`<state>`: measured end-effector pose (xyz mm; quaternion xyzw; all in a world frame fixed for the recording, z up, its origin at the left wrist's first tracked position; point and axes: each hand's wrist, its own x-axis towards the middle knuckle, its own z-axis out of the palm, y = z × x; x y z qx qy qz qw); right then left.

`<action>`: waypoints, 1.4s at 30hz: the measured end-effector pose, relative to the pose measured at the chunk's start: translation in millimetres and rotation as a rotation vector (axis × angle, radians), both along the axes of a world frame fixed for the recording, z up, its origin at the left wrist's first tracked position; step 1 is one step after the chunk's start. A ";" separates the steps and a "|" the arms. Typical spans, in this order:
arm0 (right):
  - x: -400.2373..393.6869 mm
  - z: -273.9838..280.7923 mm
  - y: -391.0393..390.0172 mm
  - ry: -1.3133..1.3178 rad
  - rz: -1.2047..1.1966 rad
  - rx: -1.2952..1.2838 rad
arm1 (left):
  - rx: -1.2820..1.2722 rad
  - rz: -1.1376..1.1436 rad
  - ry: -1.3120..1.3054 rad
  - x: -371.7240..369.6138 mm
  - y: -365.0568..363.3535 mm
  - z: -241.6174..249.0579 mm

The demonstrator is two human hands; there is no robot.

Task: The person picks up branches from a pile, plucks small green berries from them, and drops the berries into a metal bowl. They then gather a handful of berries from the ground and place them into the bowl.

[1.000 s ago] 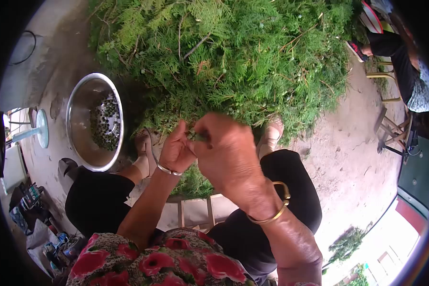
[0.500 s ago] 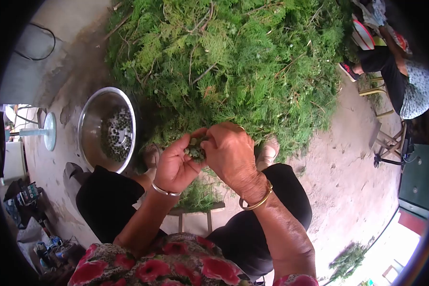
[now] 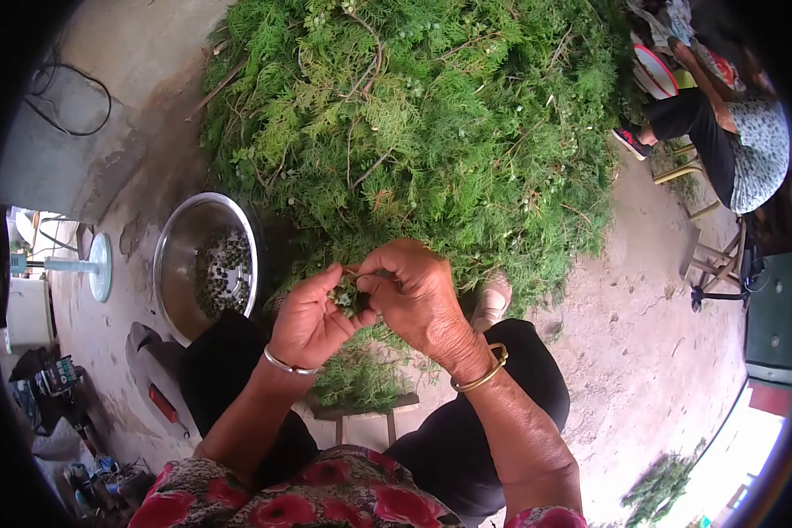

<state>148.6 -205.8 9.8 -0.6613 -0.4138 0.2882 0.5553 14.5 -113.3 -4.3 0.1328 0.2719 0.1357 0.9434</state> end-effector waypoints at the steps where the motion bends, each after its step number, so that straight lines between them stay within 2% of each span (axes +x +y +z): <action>1: -1.6 -2.4 0.9 -0.002 -0.003 -0.001 | 0.062 -0.026 0.052 -0.5 2.0 0.9; 3: -5.9 -6.0 2.9 0.113 0.027 -0.040 | 0.088 -0.049 0.048 -2.4 6.1 -1.5; 7: -10.5 -0.7 7.7 0.117 -0.004 -0.086 | 0.141 -0.062 0.062 -0.2 9.2 0.3; 9: -8.1 -4.8 9.9 -0.094 0.004 -0.042 | 0.183 -0.086 0.011 -0.8 8.9 -5.6; 10: -9.2 -8.9 11.4 -0.092 0.010 -0.050 | 0.226 -0.106 -0.037 -3.1 9.1 -8.7; 13: -11.4 -12.8 13.5 -0.020 0.033 -0.048 | 0.181 -0.063 0.032 -2.2 7.9 -2.5; 15: -13.3 -2.6 16.8 0.250 0.023 -0.216 | 0.217 -0.059 0.033 -2.0 7.9 -0.6; 18: -11.5 0.4 18.8 0.401 0.018 -0.220 | 0.309 -0.062 0.031 -1.7 7.1 3.1; 22: -11.9 -1.6 18.4 0.472 -0.023 -0.227 | 0.506 -0.111 0.087 -1.7 4.0 4.5; 25: -7.8 -0.8 15.7 0.435 -0.070 -0.224 | 0.542 -0.146 0.134 -1.9 0.7 5.1; 27: -3.2 -5.9 15.1 0.634 -0.151 -0.165 | 0.527 -0.167 0.161 -1.4 0.3 9.6; 28: -2.3 -4.3 14.7 0.635 -0.151 -0.167 | 0.511 -0.187 0.188 -1.5 0.1 11.1; 30: -1.1 0.8 13.7 0.571 0.010 -0.144 | 0.475 -0.237 0.164 -3.3 3.3 11.1; 31: -0.2 0.5 13.9 0.573 0.009 -0.145 | 0.441 -0.287 0.139 -4.5 4.9 11.1; 33: 2.0 -0.2 13.3 0.557 0.144 -0.223 | 0.393 -0.321 0.118 -6.6 5.0 11.6; 36: 8.2 0.8 11.2 0.626 0.241 -0.258 | 0.359 -0.386 0.093 -6.7 6.0 15.9; 40: 4.9 -2.5 11.8 0.517 0.174 -0.321 | 0.342 -0.424 0.107 -6.4 3.4 10.9; 42: 6.2 -1.3 13.3 0.571 -0.112 -0.215 | 0.323 -0.405 0.104 -7.8 4.0 9.8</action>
